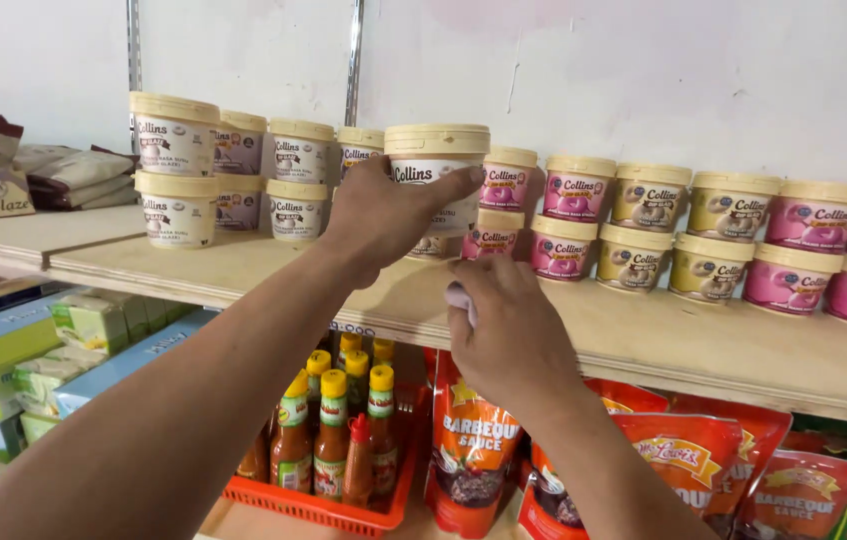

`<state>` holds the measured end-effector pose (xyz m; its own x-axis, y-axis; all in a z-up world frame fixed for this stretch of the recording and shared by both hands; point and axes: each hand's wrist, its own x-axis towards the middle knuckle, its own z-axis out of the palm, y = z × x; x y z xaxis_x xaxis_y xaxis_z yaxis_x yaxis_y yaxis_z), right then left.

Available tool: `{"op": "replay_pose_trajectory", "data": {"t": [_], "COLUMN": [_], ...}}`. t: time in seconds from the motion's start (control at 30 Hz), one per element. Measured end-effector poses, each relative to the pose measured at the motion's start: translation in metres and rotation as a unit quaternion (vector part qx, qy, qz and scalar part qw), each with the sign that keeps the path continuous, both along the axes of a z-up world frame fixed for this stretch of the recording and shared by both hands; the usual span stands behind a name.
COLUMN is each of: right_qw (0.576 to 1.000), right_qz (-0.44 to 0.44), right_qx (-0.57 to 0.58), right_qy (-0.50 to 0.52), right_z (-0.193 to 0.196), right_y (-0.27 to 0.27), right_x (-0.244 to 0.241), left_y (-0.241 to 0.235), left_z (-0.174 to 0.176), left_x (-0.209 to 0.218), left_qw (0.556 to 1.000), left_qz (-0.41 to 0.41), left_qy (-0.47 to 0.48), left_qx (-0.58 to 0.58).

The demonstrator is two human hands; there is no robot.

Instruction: Wiping condensation off of dip glaze tubs and organizing them onto a retail shelf.

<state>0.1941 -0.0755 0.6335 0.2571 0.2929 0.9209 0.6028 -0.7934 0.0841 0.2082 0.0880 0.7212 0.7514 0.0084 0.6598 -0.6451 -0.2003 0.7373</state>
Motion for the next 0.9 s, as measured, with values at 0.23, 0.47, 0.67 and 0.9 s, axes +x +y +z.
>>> {"op": "replay_pose_trajectory", "data": {"t": [0.23, 0.47, 0.67, 0.9], "right_qw": [0.964, 0.954, 0.965, 0.973], "right_qz": [-0.104, -0.120, -0.095, -0.078], "right_qx": [-0.100, -0.084, -0.071, -0.056], "right_qy": [0.223, 0.263, 0.233, 0.209], "right_z": [0.017, 0.015, 0.014, 0.016], "right_y": [0.019, 0.019, 0.020, 0.023], "right_x": [0.010, 0.004, 0.003, 0.001], "left_y": [0.003, -0.010, -0.015, -0.015], "left_z": [0.024, 0.044, 0.037, 0.027], "left_x": [0.088, 0.126, 0.182, 0.190], "left_qw": [0.991, 0.946, 0.963, 0.959], "left_qz": [0.111, 0.238, 0.223, 0.209], "left_qy": [0.003, 0.100, 0.054, 0.078], "left_qx": [0.076, 0.194, 0.143, 0.172]}}
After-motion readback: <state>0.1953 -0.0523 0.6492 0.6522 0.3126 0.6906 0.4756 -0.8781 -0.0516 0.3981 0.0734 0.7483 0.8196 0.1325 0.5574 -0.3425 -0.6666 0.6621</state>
